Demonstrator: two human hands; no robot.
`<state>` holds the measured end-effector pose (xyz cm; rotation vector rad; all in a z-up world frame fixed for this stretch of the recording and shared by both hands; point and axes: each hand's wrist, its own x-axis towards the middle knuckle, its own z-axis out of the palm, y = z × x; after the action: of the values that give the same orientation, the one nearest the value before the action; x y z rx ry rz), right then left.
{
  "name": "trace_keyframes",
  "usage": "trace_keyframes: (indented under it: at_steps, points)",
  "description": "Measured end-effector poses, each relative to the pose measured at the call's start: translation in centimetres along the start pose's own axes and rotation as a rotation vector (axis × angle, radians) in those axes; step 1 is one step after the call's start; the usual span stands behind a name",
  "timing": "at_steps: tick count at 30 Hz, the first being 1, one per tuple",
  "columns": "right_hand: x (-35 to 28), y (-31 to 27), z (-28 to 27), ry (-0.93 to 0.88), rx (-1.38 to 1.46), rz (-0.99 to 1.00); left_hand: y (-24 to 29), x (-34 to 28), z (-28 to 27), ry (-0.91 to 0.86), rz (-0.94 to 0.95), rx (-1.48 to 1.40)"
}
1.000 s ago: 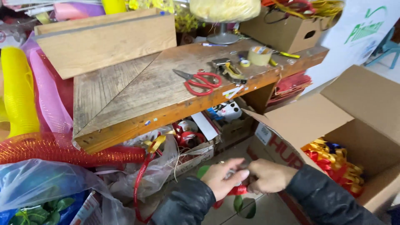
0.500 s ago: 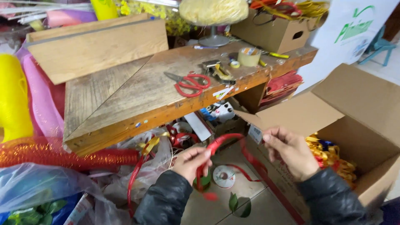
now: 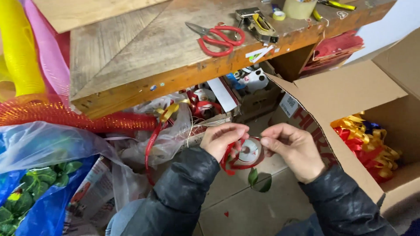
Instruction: The person ties a red ribbon into a bow using a thin wire to secure the center. They then use scissors to trim the ribbon ends and adjust the loops to shape the bow.
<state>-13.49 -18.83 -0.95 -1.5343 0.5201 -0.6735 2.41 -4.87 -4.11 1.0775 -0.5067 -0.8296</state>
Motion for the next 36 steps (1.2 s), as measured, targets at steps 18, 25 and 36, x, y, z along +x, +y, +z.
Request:
trace_keyframes:
  at_steps: [18,25,36]
  points:
    - [-1.7,-1.9,2.2,-0.053,-0.206,-0.105,-0.3,-1.0,0.2,-0.029,0.002,0.177]
    - [-0.6,-0.4,1.1,0.056,0.084,0.103,0.5,-0.7,0.0,-0.01,0.023,0.072]
    - [-0.9,-0.2,2.9,0.015,0.595,0.446,3.0,-2.1,1.1,-0.166,0.058,-0.034]
